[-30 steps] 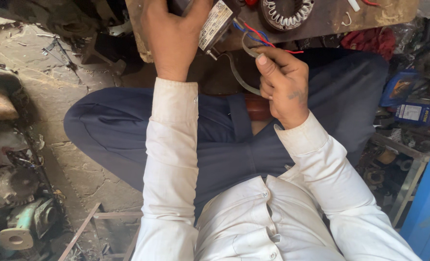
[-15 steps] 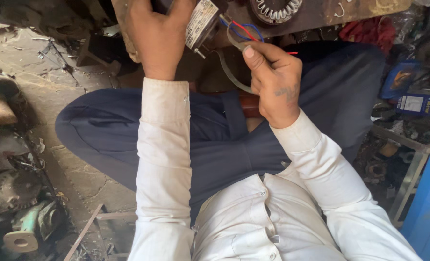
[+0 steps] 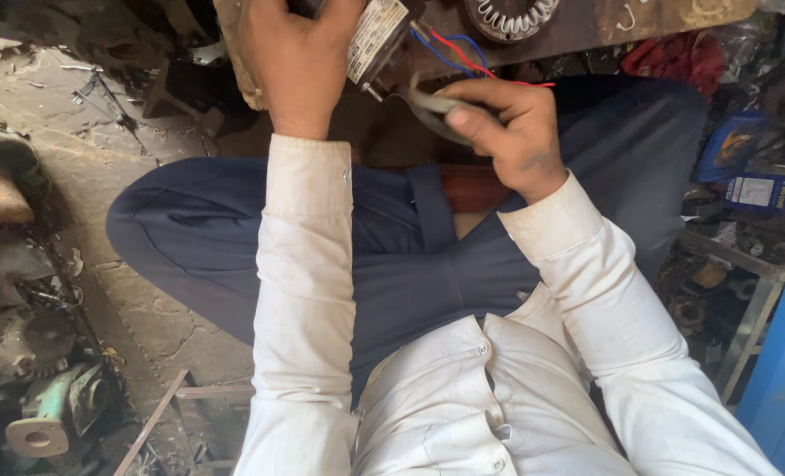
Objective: The person sits on the floor and works on a small electric motor. They use a screwdriver to adjust the shaft, pliers to manipulate wires, and electrical tape to wrap the wires. The person also handles a motor stator and other components on a nearby workbench.
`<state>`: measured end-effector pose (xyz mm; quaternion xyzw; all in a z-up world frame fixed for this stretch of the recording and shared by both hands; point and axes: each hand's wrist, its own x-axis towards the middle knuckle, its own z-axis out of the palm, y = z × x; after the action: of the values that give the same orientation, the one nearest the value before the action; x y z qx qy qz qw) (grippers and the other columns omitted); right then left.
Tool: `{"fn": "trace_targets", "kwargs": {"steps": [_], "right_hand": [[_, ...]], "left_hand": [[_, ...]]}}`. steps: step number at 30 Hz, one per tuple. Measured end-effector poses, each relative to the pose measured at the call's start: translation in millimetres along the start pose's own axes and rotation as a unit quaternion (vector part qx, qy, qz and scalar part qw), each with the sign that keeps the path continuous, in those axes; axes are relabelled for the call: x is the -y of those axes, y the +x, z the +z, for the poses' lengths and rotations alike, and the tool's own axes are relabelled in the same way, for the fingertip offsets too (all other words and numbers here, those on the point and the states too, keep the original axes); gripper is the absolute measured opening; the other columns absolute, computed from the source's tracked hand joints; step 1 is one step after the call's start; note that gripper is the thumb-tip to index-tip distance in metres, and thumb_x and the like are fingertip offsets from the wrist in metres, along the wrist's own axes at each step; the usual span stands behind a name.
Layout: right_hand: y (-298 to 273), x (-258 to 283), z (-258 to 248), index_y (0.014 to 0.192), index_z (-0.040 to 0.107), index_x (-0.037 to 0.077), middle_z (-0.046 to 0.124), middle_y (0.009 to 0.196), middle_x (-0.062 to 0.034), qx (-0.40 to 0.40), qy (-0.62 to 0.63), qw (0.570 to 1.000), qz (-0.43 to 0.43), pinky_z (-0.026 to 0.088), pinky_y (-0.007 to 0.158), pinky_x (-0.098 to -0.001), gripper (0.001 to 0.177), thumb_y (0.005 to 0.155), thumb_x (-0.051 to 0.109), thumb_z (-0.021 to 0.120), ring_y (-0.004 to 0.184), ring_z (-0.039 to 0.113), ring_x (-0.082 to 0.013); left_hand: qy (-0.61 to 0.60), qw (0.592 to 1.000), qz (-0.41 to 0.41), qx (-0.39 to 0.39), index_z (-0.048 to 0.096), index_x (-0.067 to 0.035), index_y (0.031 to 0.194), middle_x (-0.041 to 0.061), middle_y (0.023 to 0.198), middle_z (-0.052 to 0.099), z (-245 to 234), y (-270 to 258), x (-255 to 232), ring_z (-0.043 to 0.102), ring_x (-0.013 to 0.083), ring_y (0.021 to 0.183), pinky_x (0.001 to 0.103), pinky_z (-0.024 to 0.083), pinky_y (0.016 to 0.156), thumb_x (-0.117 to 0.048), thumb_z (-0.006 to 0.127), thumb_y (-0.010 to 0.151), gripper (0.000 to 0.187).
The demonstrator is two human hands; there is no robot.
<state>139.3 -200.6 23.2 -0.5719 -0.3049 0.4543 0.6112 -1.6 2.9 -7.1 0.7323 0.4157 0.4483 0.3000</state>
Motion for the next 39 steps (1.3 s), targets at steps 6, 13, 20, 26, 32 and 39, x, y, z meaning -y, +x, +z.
{"fn": "trace_targets", "kwargs": {"steps": [6,13,20,26,32,39], "right_hand": [[-2,9,19,0.121,0.072,-0.006,0.054,0.073,0.0051,-0.057,0.009,0.998,0.009,0.026,0.051,-0.0241,0.028,0.105,0.016,0.073,0.055,0.036,-0.0025],[-5,11,38,0.117,0.071,-0.007,0.047,0.064,0.0066,-0.134,0.069,0.987,0.061,0.021,0.044,-0.0238,0.027,0.102,0.015,0.072,0.049,0.031,-0.0020],[-8,10,38,0.118,0.071,-0.005,0.047,0.063,0.0066,-0.143,0.092,0.984,0.047,0.021,0.045,-0.0241,0.028,0.103,0.018,0.072,0.049,0.031,-0.0018],[-7,15,43,0.115,0.072,-0.005,0.047,0.063,0.0070,-0.164,0.058,0.983,0.053,0.020,0.044,-0.0240,0.026,0.103,0.018,0.072,0.049,0.031,-0.0012],[-7,22,45,0.115,0.072,-0.004,0.046,0.062,0.0081,-0.159,0.044,0.984,0.068,0.021,0.044,-0.0242,0.025,0.103,0.019,0.071,0.048,0.031,-0.0008],[5,33,45,0.113,0.073,-0.003,0.067,0.084,-0.0013,-0.141,-0.138,0.979,-0.042,0.043,0.067,-0.0231,0.027,0.103,0.022,0.071,0.073,0.056,-0.0059]], "left_hand": [[0.000,1.000,-0.021,0.007,0.067,0.000,0.093,0.012,0.088,0.073,1,-2,0,0.070,0.0285,0.081,0.039,0.053,0.074,-0.034,0.091,0.086,0.042],[-0.024,0.999,-0.028,0.003,0.067,0.000,0.099,0.011,0.095,0.074,0,-2,-1,0.071,0.0247,0.087,0.037,0.054,0.078,-0.033,0.088,0.088,0.041],[-0.041,0.998,-0.040,0.007,0.067,0.002,0.098,0.011,0.090,0.074,-1,-1,-5,0.070,0.0230,0.080,0.036,0.054,0.073,-0.034,0.089,0.088,0.043],[-0.036,0.998,-0.047,0.015,0.067,0.002,0.097,0.010,0.088,0.073,-3,-2,-6,0.069,0.0212,0.077,0.035,0.054,0.071,-0.031,0.089,0.088,0.041],[-0.054,0.993,-0.104,0.031,0.067,0.004,0.096,0.007,0.076,0.068,-1,-2,-3,0.059,0.0173,0.067,0.032,0.049,0.064,-0.030,0.088,0.086,0.041],[-0.108,0.991,-0.055,0.054,0.067,0.005,0.102,0.010,0.087,0.073,-4,-2,-5,0.063,0.0187,0.079,0.033,0.053,0.076,-0.026,0.088,0.093,0.039]]}}
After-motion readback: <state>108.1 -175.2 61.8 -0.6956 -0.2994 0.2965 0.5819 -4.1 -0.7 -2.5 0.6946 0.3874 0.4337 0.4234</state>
